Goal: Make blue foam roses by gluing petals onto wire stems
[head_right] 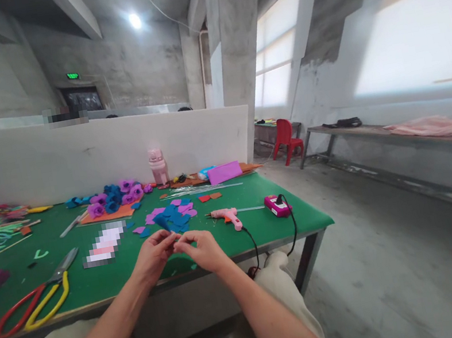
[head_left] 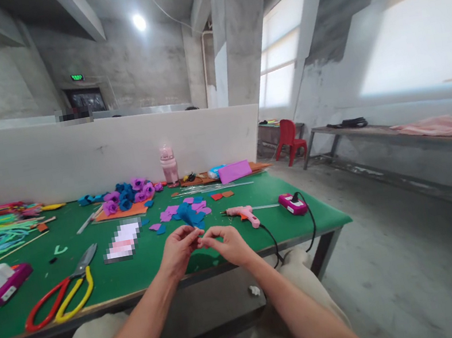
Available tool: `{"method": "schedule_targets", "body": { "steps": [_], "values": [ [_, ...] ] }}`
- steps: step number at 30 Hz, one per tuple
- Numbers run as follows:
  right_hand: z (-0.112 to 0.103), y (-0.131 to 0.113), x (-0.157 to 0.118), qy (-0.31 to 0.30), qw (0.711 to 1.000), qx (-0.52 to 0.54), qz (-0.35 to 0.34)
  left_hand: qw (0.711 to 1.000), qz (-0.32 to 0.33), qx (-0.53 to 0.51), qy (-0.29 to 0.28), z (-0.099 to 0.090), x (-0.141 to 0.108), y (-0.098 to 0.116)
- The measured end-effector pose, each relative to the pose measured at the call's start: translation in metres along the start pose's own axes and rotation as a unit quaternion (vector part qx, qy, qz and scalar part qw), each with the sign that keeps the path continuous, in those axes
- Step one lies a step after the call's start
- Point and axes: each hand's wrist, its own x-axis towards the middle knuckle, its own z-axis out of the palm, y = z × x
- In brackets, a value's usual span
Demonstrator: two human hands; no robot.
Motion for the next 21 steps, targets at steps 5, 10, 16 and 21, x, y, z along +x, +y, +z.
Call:
{"method": "schedule_targets", "body": {
  "steps": [5, 10, 16, 21],
  "values": [
    [0.002, 0.007, 0.005, 0.116, 0.993, -0.025, 0.013, 1.000, -0.015, 0.005, -0.001, 0.002, -0.001, -0.002],
    [0.006, 0.008, 0.007, 0.137, 0.990, -0.026, 0.008, 1.000, -0.013, 0.005, -0.022, 0.003, -0.002, -0.004],
    [0.008, 0.009, 0.008, 0.133, 0.991, -0.015, 0.031, 0.999, -0.026, 0.015, -0.042, 0.003, -0.003, -0.008],
    [0.011, 0.009, 0.007, 0.145, 0.982, -0.119, -0.016, 0.999, -0.025, 0.011, -0.046, 0.004, -0.002, -0.009]
  ]
}}
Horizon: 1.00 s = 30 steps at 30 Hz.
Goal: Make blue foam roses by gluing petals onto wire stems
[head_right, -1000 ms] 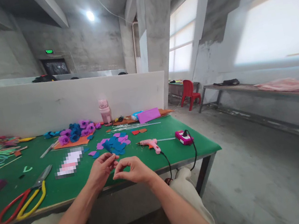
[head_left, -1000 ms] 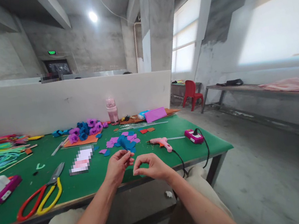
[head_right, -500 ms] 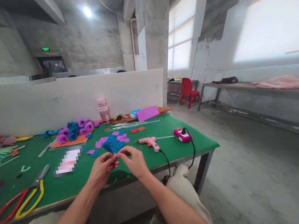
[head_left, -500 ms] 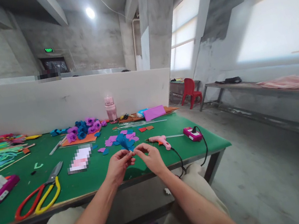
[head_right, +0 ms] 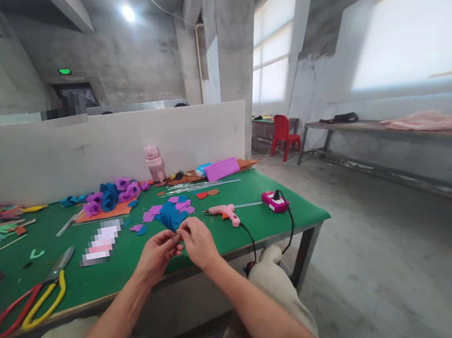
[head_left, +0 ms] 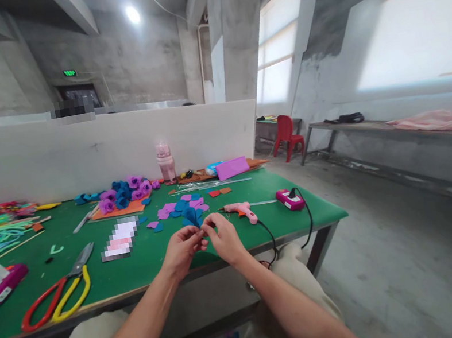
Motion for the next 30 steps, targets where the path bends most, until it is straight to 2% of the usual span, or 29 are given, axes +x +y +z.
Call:
{"method": "schedule_targets", "body": {
  "steps": [6, 11, 16, 18, 26, 28, 30],
  "values": [
    [-0.005, -0.009, -0.004, -0.056, 0.996, -0.007, -0.069, 0.996, -0.003, -0.011, 0.085, -0.010, 0.006, 0.008],
    [-0.009, -0.024, -0.012, -0.206, 0.966, -0.003, -0.157, 0.991, 0.021, -0.027, 0.133, -0.026, 0.011, 0.021],
    [-0.008, -0.031, -0.022, -0.351, 0.919, 0.048, -0.174, 0.989, 0.030, -0.035, 0.142, -0.029, 0.007, 0.031],
    [-0.010, -0.033, -0.022, -0.380, 0.905, 0.078, -0.173, 0.988, 0.031, -0.039, 0.144, -0.027, 0.006, 0.033],
    [-0.010, -0.027, -0.017, -0.374, 0.905, 0.059, -0.192, 0.990, 0.037, -0.028, 0.135, -0.027, 0.007, 0.033],
    [-0.008, -0.025, -0.015, -0.325, 0.929, 0.049, -0.173, 0.991, 0.046, -0.016, 0.123, -0.026, 0.007, 0.031],
    [-0.007, -0.022, -0.013, -0.236, 0.961, 0.040, -0.137, 0.992, 0.051, -0.001, 0.113, -0.022, 0.005, 0.028]
  ]
}}
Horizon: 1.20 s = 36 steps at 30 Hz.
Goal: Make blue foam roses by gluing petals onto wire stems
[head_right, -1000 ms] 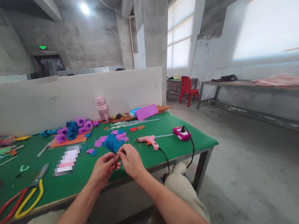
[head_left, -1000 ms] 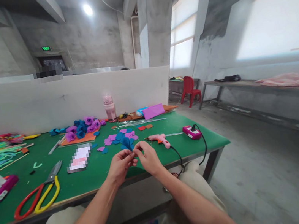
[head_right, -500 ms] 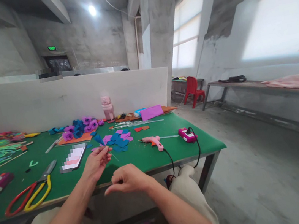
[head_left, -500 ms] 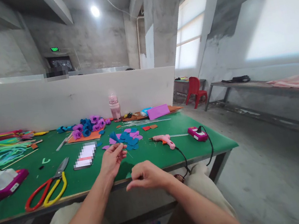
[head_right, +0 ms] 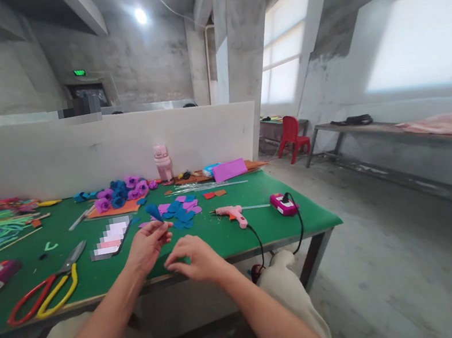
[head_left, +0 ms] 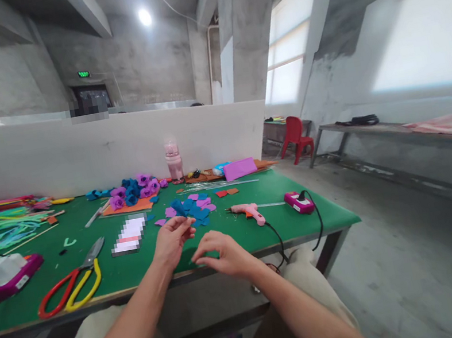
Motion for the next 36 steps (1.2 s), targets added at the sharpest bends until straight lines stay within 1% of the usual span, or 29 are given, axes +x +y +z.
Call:
{"method": "schedule_targets", "body": {
  "steps": [2, 4, 6, 8, 11, 14, 19, 20, 22, 24, 25, 27, 28, 30, 32, 34, 36],
  "values": [
    [-0.001, 0.004, 0.002, 0.096, 0.994, -0.003, 0.051, 1.000, 0.008, 0.026, -0.014, 0.005, -0.004, -0.003],
    [-0.002, 0.008, 0.003, 0.174, 0.980, 0.001, 0.097, 0.997, 0.026, 0.069, -0.033, 0.010, -0.008, -0.005],
    [-0.004, 0.011, 0.004, 0.221, 0.969, 0.009, 0.114, 0.990, 0.053, 0.118, -0.049, 0.015, -0.012, -0.007],
    [-0.007, 0.011, 0.005, 0.241, 0.965, 0.011, 0.105, 0.982, 0.077, 0.161, -0.056, 0.019, -0.015, -0.009],
    [-0.009, 0.009, 0.006, 0.240, 0.967, -0.008, 0.088, 0.972, 0.107, 0.198, -0.063, 0.021, -0.017, -0.012],
    [-0.010, 0.007, 0.006, 0.234, 0.968, -0.022, 0.089, 0.965, 0.132, 0.213, -0.076, 0.021, -0.018, -0.015],
    [-0.012, 0.009, 0.005, 0.254, 0.963, -0.018, 0.092, 0.960, 0.134, 0.230, -0.092, 0.022, -0.017, -0.015],
    [-0.013, 0.011, 0.005, 0.260, 0.961, -0.009, 0.094, 0.958, 0.135, 0.239, -0.088, 0.021, -0.016, -0.014],
    [-0.014, 0.015, 0.005, 0.270, 0.956, 0.014, 0.109, 0.953, 0.132, 0.268, -0.059, 0.018, -0.012, -0.011],
    [-0.014, 0.020, 0.005, 0.270, 0.952, 0.042, 0.140, 0.952, 0.112, 0.283, -0.022, 0.013, -0.008, -0.007],
    [-0.014, 0.023, 0.005, 0.267, 0.949, 0.056, 0.156, 0.955, 0.096, 0.279, -0.013, 0.011, -0.006, -0.005],
    [-0.014, 0.029, 0.005, 0.260, 0.946, 0.078, 0.178, 0.961, 0.071, 0.267, -0.015, 0.006, -0.003, 0.000],
    [-0.013, 0.031, 0.005, 0.259, 0.944, 0.085, 0.184, 0.961, 0.069, 0.269, -0.017, 0.005, -0.002, 0.002],
    [-0.013, 0.033, 0.004, 0.259, 0.942, 0.094, 0.190, 0.953, 0.082, 0.293, -0.014, 0.002, -0.001, 0.004],
    [-0.013, 0.035, 0.004, 0.259, 0.942, 0.096, 0.192, 0.940, 0.102, 0.325, 0.003, -0.001, 0.000, 0.005],
    [-0.013, 0.035, 0.003, 0.257, 0.942, 0.097, 0.191, 0.934, 0.121, 0.337, 0.014, -0.002, 0.001, 0.005],
    [-0.014, 0.035, 0.003, 0.251, 0.944, 0.095, 0.191, 0.937, 0.130, 0.325, -0.009, -0.003, 0.001, 0.005]
  ]
}}
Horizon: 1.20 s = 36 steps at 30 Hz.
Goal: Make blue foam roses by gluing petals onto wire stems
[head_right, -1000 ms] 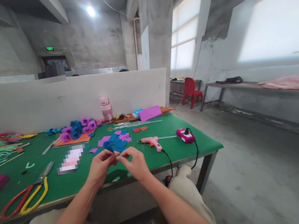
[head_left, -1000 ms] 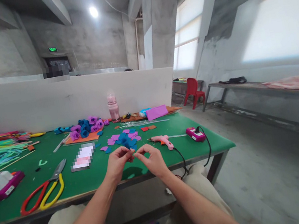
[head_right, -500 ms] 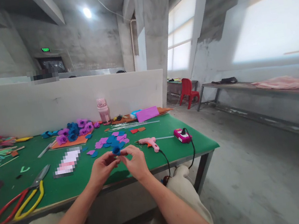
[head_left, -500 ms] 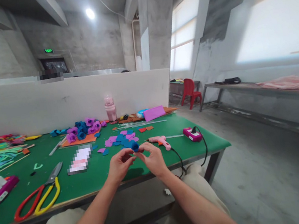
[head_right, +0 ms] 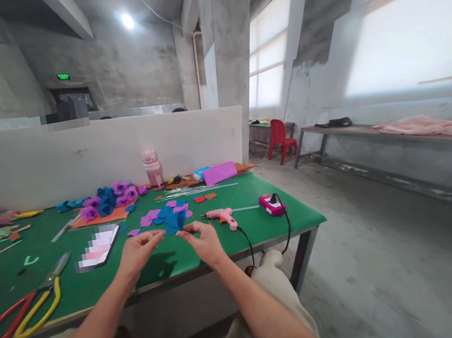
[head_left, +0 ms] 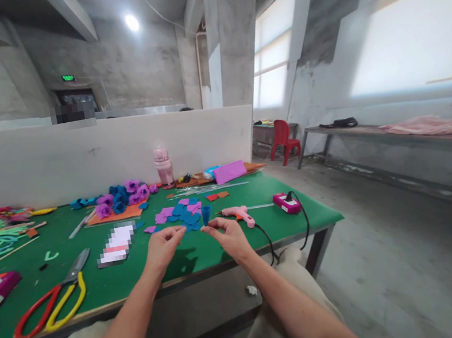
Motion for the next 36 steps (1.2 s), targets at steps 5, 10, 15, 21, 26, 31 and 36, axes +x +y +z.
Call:
{"method": "schedule_targets", "body": {
  "steps": [5, 10, 15, 21, 26, 31, 36],
  "values": [
    [-0.001, -0.002, -0.001, -0.037, 0.999, -0.008, -0.022, 0.991, -0.027, -0.077, -0.108, 0.006, -0.006, 0.008],
    [0.000, -0.008, -0.004, -0.098, 0.992, -0.023, -0.074, 0.980, -0.018, -0.155, -0.124, 0.018, -0.017, 0.018],
    [0.002, -0.010, -0.006, -0.119, 0.989, -0.022, -0.081, 0.976, -0.003, -0.190, -0.103, 0.022, -0.019, 0.019],
    [0.005, -0.008, -0.006, -0.095, 0.992, -0.010, -0.077, 0.979, 0.038, -0.193, -0.052, 0.025, -0.020, 0.015],
    [0.007, -0.004, -0.005, -0.085, 0.993, -0.004, -0.082, 0.986, 0.106, -0.116, -0.050, 0.025, -0.021, 0.017],
    [0.008, -0.003, -0.005, -0.089, 0.994, 0.016, -0.069, 0.987, 0.134, -0.077, -0.051, 0.024, -0.019, 0.011],
    [0.010, -0.002, -0.006, -0.119, 0.992, 0.036, -0.015, 0.991, 0.072, -0.108, -0.039, 0.025, -0.015, 0.000]
  ]
}}
